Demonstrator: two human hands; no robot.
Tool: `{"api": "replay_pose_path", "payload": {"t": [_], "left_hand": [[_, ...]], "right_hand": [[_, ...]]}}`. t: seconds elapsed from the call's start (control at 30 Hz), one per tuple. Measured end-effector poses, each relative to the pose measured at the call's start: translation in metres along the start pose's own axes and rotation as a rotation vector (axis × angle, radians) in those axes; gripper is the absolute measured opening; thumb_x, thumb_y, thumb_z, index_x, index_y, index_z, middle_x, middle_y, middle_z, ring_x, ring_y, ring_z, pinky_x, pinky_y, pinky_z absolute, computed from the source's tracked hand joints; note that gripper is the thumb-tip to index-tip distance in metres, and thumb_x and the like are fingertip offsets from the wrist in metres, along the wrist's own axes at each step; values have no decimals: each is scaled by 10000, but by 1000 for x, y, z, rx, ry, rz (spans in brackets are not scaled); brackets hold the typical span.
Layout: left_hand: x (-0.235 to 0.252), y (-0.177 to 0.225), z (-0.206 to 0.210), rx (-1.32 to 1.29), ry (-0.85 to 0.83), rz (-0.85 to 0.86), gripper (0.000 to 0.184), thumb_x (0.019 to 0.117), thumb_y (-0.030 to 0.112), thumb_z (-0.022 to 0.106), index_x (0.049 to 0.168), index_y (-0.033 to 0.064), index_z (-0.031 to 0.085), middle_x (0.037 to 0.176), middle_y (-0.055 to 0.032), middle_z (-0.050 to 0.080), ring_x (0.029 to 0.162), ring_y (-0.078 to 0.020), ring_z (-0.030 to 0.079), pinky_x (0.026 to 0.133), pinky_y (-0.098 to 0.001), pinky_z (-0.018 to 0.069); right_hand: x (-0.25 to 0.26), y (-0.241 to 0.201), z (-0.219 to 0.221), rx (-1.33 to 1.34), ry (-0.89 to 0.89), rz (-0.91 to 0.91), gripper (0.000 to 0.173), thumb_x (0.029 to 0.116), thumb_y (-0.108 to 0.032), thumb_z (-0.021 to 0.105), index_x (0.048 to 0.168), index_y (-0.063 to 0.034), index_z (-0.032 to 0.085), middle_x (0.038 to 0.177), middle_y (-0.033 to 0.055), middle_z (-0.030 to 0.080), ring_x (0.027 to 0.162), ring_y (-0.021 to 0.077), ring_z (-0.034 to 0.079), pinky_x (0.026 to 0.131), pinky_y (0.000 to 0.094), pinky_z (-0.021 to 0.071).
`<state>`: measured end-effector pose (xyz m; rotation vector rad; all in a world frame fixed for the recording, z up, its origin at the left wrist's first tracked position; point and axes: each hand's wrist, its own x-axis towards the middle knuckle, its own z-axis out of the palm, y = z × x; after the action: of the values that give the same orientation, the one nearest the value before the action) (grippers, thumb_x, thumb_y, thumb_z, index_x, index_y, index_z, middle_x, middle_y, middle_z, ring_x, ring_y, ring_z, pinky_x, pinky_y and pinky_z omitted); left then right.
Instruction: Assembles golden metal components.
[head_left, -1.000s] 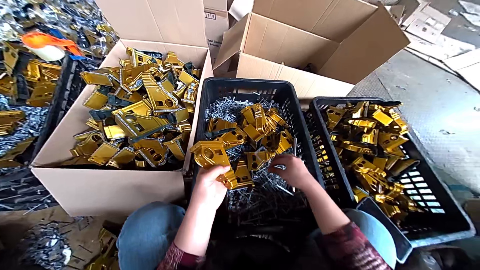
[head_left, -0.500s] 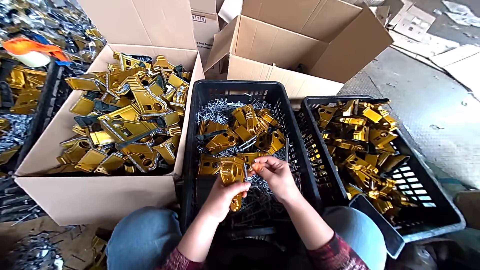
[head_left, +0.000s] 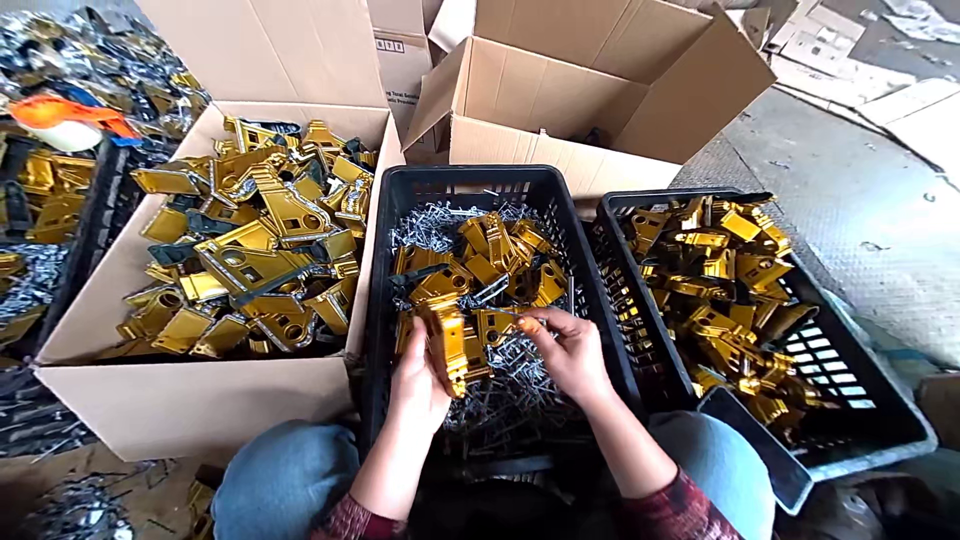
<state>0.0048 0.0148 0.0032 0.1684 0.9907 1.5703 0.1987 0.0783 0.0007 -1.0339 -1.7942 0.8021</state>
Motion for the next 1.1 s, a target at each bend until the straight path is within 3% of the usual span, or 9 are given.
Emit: {"api": "replay_pose_path", "payload": {"t": [0.13,0.27,0.5,0.6,0.7,0.83,0.93,1.0,1.1], "left_hand": [[0,-2,-8,492,-78,253,232,1080,149,456,1214,18,592,1064,-49,666,1004,-106,649,911,-291,545],[-3,-5,-12,668,-257,373,196,1036,124,543,1135,15,672,1033,-17,696,999,-62,649,923,-239,529],[2,-11,-13,821,-173,486,241,1051,199,529,981,63,715,840,51,675,817,5,631,766,-176,514],[3,-8,-12,814,-126,538,235,1037,172,538,932,67,720,810,44,679,792,-12,645,755,-197,536],[3,-4,-13,799,-84,580,224,1026,152,545,904,65,711,805,49,682,783,-4,645,736,-187,538],[2,-6,-15,698,-202,586,235,1036,122,488,911,78,682,817,83,651,809,13,620,790,-191,523],[-4,-6,-14,509,-444,441,290,1070,219,451,943,143,700,901,74,709,888,-31,674,851,-257,571],[-6,-11,-13,380,-548,333,317,1075,341,481,998,161,730,967,39,742,924,-67,704,861,-286,595],[-3,-14,-17,351,-577,316,341,1071,389,478,1014,173,737,987,47,741,941,-61,699,869,-279,589]], "right_hand": [[8,-6,-13,-106,-10,-312,261,1001,-304,636,936,-103,790,786,-50,702,769,51,570,791,304,453],[5,2,-3,-170,-93,-364,274,1001,-360,638,956,-151,809,788,-46,729,747,78,579,800,364,430],[-2,2,16,-449,-54,-522,281,1023,-350,584,1032,-192,816,690,3,659,702,177,571,782,401,414],[-5,-5,11,-412,-172,-403,399,1054,-438,506,1224,-186,765,782,21,690,760,194,594,777,416,439],[-4,-9,0,-227,-366,-184,398,1048,-269,493,1373,-135,679,978,79,712,933,208,640,873,426,515],[-1,-5,-7,165,-425,-45,333,1005,-303,617,1257,-132,754,1319,113,622,1195,133,573,1009,297,497],[-1,-5,-4,670,-589,23,798,879,-530,759,1441,4,567,1571,137,456,1360,192,538,1091,374,513],[-5,-6,8,946,-626,76,1032,822,-485,825,1592,-25,315,1514,103,522,1302,174,574,1097,379,489],[-11,-10,21,1110,-571,120,1011,814,-293,855,1600,-144,236,1401,81,601,1236,182,617,1075,397,499]]}}
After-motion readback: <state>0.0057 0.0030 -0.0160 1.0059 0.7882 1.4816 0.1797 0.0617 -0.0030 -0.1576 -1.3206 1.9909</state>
